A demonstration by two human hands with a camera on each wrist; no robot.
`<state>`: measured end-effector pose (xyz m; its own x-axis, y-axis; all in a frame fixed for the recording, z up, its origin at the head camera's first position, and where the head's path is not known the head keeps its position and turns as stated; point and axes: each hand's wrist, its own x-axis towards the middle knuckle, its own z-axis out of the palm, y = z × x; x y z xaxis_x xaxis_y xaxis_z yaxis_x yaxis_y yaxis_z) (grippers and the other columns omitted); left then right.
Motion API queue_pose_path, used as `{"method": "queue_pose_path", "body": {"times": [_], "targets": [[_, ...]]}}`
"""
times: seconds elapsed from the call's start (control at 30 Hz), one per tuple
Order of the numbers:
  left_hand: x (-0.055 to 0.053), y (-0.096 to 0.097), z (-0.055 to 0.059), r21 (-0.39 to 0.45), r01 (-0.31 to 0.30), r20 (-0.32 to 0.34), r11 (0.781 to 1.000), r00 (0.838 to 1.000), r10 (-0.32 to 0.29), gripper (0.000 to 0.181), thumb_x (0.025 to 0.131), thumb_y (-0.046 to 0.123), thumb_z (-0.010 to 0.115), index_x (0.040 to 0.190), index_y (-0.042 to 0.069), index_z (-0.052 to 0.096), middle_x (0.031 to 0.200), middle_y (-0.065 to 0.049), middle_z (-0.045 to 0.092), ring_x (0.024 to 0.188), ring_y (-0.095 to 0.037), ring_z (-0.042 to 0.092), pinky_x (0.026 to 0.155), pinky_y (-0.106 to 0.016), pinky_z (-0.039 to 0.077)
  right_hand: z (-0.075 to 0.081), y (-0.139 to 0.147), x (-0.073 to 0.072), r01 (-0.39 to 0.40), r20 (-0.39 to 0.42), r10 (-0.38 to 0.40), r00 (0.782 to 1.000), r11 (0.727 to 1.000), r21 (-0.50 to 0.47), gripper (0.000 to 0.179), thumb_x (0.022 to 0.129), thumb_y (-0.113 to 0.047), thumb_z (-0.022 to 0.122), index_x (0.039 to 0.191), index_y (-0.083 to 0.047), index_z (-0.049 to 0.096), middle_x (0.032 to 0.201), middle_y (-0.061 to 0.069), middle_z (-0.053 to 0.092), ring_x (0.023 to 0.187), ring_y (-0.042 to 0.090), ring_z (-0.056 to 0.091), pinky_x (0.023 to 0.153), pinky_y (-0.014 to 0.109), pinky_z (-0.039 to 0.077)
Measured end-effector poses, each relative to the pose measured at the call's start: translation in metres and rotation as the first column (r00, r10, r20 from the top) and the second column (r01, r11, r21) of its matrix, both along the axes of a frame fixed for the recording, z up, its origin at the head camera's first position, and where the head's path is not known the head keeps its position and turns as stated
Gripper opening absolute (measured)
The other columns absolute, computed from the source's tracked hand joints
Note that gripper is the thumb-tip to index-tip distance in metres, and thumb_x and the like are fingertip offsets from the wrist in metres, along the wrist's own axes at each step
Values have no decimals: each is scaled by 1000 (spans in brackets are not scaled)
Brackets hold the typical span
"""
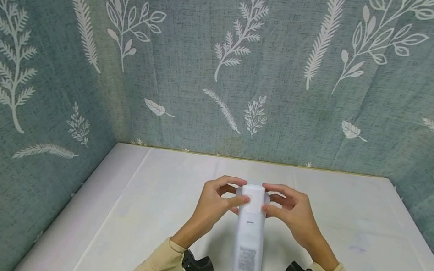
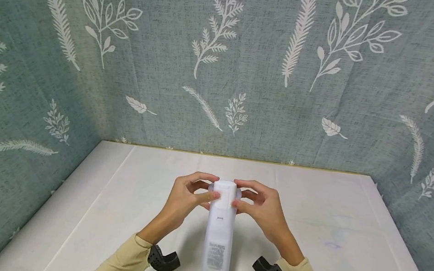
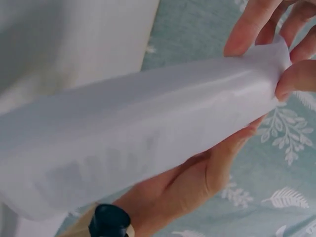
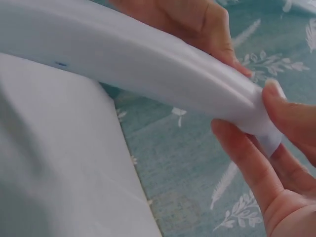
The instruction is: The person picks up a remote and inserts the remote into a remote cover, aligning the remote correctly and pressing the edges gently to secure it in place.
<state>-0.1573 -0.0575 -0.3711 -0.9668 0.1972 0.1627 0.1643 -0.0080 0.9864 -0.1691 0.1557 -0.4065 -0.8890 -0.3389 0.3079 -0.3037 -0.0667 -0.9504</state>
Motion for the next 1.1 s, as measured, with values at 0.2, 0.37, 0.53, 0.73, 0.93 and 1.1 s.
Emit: {"method": "queue_pose_path", "body": {"times": [0.2,0.37,0.53,0.73,0.93,1.1], "targets": [[-7,0,-15,32,-9,-28,999,1000,10,28,77,0,76,105,0,69,109,-13,60,93,-25,61,59,-44,58,-1,0,0,5,-4,-5,1000,999,-36,39,81,6,70,118,10,57,115,7,61,98,23,64,67,44,58],[-9,2,-19,7,-30,-9,1000,1000,30,31,78,8,78,107,8,69,112,-7,58,95,-25,60,61,-40,58,0,-1,-2,1,-17,-3,1000,998,-67,39,81,9,69,117,12,56,113,7,61,96,23,65,66,44,58],[-7,2,-22,10,-6,107,1000,994,5,45,77,12,79,119,13,63,113,-7,59,94,-23,63,73,-35,56,0,-3,-2,48,-31,-49,998,998,-47,40,80,7,70,118,9,57,114,9,59,97,24,64,67,43,58],[-6,1,-25,64,22,161,998,986,-32,47,78,5,77,122,12,59,104,-11,64,92,-23,64,79,-35,54,-1,-6,3,105,-58,-106,993,994,-15,35,81,5,71,114,6,60,114,17,55,99,24,62,70,40,58],[-5,1,-25,77,5,137,997,990,-15,44,77,-1,74,118,8,60,104,-10,64,93,-24,63,81,-37,53,0,-8,5,81,-110,-84,990,996,-34,25,85,10,62,110,12,59,108,14,58,97,21,62,73,37,58],[-5,2,-26,89,3,124,996,992,-14,43,77,-4,74,116,7,60,105,-11,64,93,-26,63,79,-38,53,2,-6,2,59,-15,-59,998,998,37,24,94,0,53,112,13,59,104,2,65,92,17,63,71,37,58]]}}
